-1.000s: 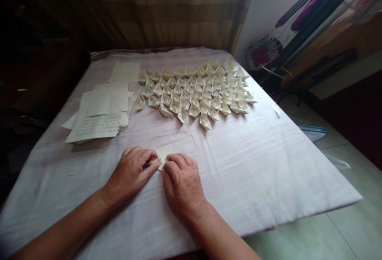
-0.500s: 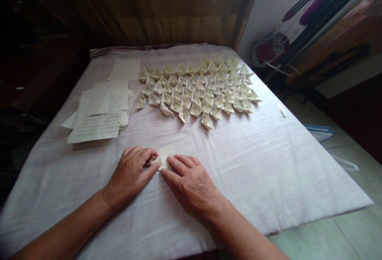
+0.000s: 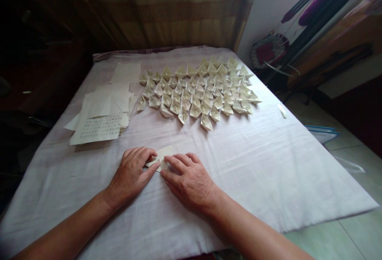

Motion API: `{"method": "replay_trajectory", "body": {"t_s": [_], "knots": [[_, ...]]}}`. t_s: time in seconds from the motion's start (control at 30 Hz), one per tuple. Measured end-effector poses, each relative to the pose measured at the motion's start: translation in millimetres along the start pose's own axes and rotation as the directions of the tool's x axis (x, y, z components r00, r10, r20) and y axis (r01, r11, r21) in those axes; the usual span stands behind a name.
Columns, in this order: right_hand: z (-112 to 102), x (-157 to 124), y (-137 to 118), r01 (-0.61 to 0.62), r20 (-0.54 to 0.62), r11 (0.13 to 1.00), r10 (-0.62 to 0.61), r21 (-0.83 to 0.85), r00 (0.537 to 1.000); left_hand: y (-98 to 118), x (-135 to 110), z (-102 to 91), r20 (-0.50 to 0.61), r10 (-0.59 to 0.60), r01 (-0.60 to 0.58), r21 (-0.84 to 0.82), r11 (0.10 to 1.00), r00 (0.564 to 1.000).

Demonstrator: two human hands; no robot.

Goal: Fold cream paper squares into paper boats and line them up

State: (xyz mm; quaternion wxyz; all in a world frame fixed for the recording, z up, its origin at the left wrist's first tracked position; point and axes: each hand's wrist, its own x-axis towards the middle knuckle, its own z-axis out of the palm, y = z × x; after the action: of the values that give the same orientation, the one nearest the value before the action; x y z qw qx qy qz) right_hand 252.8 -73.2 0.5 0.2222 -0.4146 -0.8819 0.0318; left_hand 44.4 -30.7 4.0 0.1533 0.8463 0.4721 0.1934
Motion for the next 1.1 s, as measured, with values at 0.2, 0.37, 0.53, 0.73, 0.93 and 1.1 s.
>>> {"method": "replay_trajectory", "body": {"t_s": [0.2,0.37,0.53,0.73,0.93,1.1], "knots": [[3,-4,1,0.010,0.029,1.000,-0.011,0.016,1.000,-1,0,1.7,0.004,-0.001,0.001,0.013,1.000,1.000],[-2,-4,2,0.016,0.110,1.000,-0.018,0.025,0.994,1,0,0.7,0.030,-0.001,0.000,0.024,1.000,1.000],[-3,-5,2,0.028,0.126,0.999,-0.031,0.031,0.992,0,-1,0.4,0.043,0.012,-0.013,0.036,0.999,0.999],[-1,-5,4,0.037,0.130,0.999,-0.042,0.035,0.991,0,0,1.1,0.053,0.003,-0.004,0.034,0.999,0.999],[-1,-5,5,0.005,0.128,0.997,-0.015,0.074,0.992,-2,-2,-2.0,0.051,0.043,-0.046,0.057,0.997,0.998],[-2,-4,5,0.012,0.100,0.997,-0.020,0.083,0.995,-10,-21,-9.6,0.029,0.257,-0.258,0.093,0.962,0.966]]}}
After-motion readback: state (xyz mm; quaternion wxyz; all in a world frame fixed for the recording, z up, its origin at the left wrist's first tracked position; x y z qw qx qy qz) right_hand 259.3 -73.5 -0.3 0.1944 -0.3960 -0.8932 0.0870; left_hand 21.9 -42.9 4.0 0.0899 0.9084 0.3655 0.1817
